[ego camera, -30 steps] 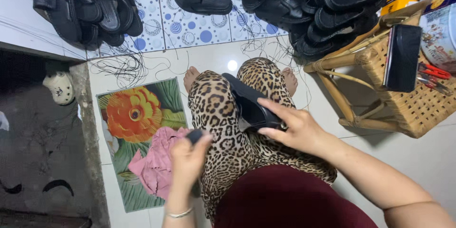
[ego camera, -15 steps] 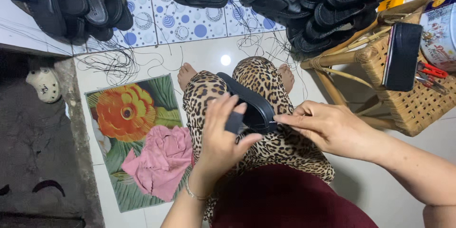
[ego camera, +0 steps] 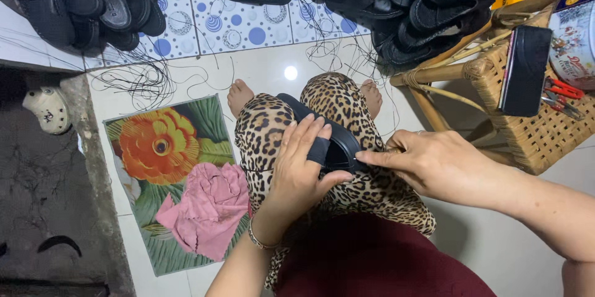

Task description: The person sits on the floor and sews a black shoe using a needle and thread. They hold the shoe in their left hand and use their right hand to push the needle through the sole and upper, pulling the thread tight repeatedly.

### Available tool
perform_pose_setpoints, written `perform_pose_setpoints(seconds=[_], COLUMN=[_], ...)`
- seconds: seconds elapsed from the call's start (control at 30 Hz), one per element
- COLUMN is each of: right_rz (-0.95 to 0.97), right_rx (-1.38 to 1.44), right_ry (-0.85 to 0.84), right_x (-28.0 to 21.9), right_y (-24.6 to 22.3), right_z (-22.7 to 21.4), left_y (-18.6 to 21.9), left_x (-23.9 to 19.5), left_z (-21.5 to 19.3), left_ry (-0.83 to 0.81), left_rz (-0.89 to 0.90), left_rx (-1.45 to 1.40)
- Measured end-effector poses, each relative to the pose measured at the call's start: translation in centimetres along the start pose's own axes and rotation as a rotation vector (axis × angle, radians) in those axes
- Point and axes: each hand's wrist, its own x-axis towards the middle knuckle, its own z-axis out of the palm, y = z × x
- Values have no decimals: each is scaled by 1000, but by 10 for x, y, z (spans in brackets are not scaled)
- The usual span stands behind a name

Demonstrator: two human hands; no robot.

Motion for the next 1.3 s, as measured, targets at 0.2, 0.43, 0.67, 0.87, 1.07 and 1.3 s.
perform_pose_setpoints(seconds=[0.2, 0.43, 0.67, 0.87, 1.07, 1.3], right_rz=[77, -103, -155, -118, -65, -64], right_rx=[-103, 100, 53, 254, 286, 270], right_ry=[-27, 214, 207, 219, 221, 206], right_x=[0, 25, 47, 38, 32, 33], right_y=[-18, -7, -21, -22, -24, -29], right_z=[-5, -4, -6, -24, -20, -24], left_y=[-3, -9, -11, -19, -39, -1], left_x=[3, 1, 0, -37, -56, -23], left_z=[13, 25, 27, 21, -15, 14], left_ry=[128, 252, 269, 354, 447, 348], left_rz=[40, 49, 58, -40, -240, 260], left_rx=[17, -84, -84, -52, 45, 185])
